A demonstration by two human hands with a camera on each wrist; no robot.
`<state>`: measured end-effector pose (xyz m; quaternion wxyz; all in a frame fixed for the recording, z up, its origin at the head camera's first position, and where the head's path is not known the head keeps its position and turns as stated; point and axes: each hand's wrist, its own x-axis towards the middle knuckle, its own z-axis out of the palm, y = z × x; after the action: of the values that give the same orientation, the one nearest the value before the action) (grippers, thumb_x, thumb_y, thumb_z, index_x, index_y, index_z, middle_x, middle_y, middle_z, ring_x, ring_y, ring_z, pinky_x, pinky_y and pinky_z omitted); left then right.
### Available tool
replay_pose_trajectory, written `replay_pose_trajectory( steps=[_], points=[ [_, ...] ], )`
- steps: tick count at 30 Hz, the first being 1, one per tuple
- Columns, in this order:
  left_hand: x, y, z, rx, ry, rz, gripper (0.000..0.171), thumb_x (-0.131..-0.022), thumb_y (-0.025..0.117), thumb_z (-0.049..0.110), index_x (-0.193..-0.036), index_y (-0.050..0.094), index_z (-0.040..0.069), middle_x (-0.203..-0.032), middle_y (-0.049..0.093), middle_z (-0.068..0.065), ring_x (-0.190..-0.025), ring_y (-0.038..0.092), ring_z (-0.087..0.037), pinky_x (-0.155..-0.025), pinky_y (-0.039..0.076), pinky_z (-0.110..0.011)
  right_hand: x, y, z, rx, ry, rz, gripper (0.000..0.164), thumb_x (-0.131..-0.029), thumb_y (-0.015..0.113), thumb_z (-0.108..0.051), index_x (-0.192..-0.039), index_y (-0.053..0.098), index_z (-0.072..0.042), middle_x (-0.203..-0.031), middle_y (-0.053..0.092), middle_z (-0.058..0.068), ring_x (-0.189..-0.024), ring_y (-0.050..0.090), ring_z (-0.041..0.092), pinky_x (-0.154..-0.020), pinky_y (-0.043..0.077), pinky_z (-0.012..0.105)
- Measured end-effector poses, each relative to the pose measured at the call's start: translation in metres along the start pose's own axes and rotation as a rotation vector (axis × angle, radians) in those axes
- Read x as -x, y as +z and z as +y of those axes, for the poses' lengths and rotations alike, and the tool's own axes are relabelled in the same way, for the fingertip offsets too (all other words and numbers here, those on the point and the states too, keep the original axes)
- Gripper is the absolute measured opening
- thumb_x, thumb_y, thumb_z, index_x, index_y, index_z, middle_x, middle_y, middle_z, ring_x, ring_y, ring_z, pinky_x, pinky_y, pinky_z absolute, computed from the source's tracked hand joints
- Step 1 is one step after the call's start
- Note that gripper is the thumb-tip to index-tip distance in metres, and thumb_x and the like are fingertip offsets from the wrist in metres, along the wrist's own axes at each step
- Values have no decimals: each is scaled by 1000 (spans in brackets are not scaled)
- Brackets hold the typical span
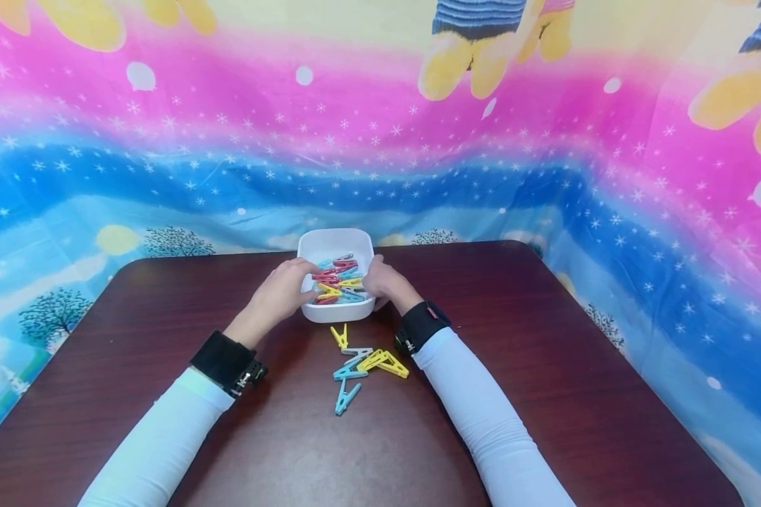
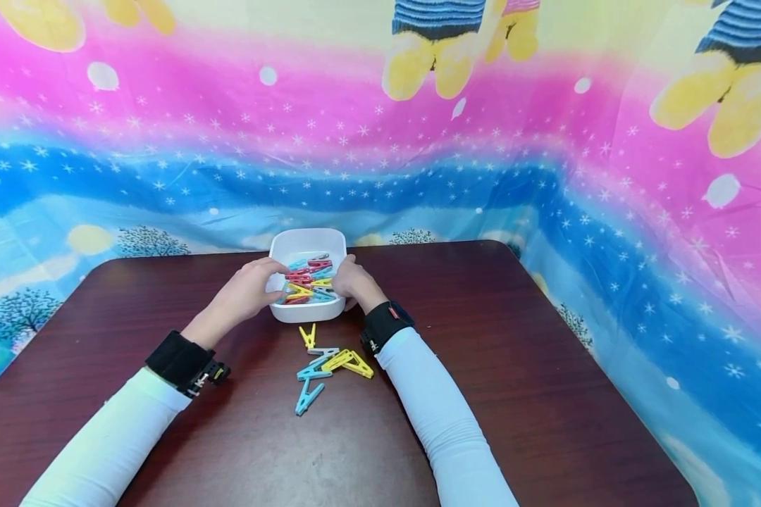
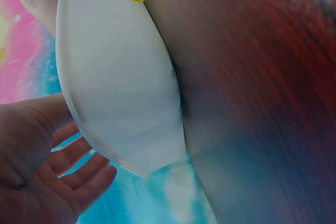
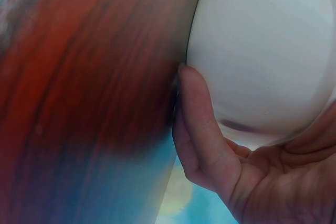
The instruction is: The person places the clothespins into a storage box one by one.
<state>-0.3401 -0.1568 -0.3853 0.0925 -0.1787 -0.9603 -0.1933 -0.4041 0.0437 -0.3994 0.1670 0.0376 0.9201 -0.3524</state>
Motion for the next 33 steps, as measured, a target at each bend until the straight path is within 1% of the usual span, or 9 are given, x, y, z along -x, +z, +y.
replay_pose_trajectory(
  steps=[7,11,15,19,22,25,29,33],
  points=[
    [1,2,0,-13,6,4,44,-77,76,24,-117,62,10,-116,60,-11,-110,51,-27,-95,45,-46,0,1,1,20,1,-5,71,-97,42,-13,-148,-7,-13,-118,46,19,-77,62,27,-54,57,40],
    [2,1,1,-42,28,10,45,-77,76,24,-117,62,9,-115,61,-12,-108,52,-26,-94,46,-45,0,1,1,22,-4,-7,72,-97,43,-13,-148,-8,-12,-118,46,19,-76,62,27,-54,57,40],
    [5,-3,6,-74,58,17,46,-77,77,27,-116,62,9,-114,62,-11,-106,53,-26,-92,47,-44,2,0,0,17,-5,-13,72,-98,43,-12,-148,-9,-13,-120,46,20,-75,62,27,-55,57,40],
    [8,-7,13,-92,81,15,48,-76,77,31,-118,61,11,-114,61,-9,-106,52,-26,-93,44,-45,4,-1,0,13,1,-16,73,-98,43,-13,-148,-9,-14,-119,46,20,-75,62,27,-56,57,40],
    [9,-9,20,-101,112,21,50,-75,77,34,-118,61,13,-113,61,-7,-104,51,-24,-92,44,-44,4,-1,0,11,-1,-12,72,-98,42,-12,-148,-8,-13,-118,46,20,-76,62,28,-55,57,40],
    [11,-11,25,-112,168,36,49,-75,77,36,-116,62,13,-109,62,-5,-100,53,-22,-89,46,-42,4,-1,-1,6,-2,-7,70,-97,41,-11,-148,-7,-12,-118,45,21,-75,62,29,-53,56,40],
    [14,-13,32,-117,233,46,44,-75,77,33,-112,63,14,-106,63,-3,-98,54,-22,-87,47,-41,2,-1,-1,0,6,-2,68,-98,40,-11,-148,-7,-12,-118,45,22,-73,63,29,-52,56,41],
    [19,-16,41,-116,271,43,42,-75,77,29,-111,64,13,-106,63,-4,-98,55,-24,-87,47,-42,1,-1,-1,6,2,1,68,-97,40,-11,-148,-6,-12,-122,44,21,-74,62,30,-51,56,41]
  ],
)
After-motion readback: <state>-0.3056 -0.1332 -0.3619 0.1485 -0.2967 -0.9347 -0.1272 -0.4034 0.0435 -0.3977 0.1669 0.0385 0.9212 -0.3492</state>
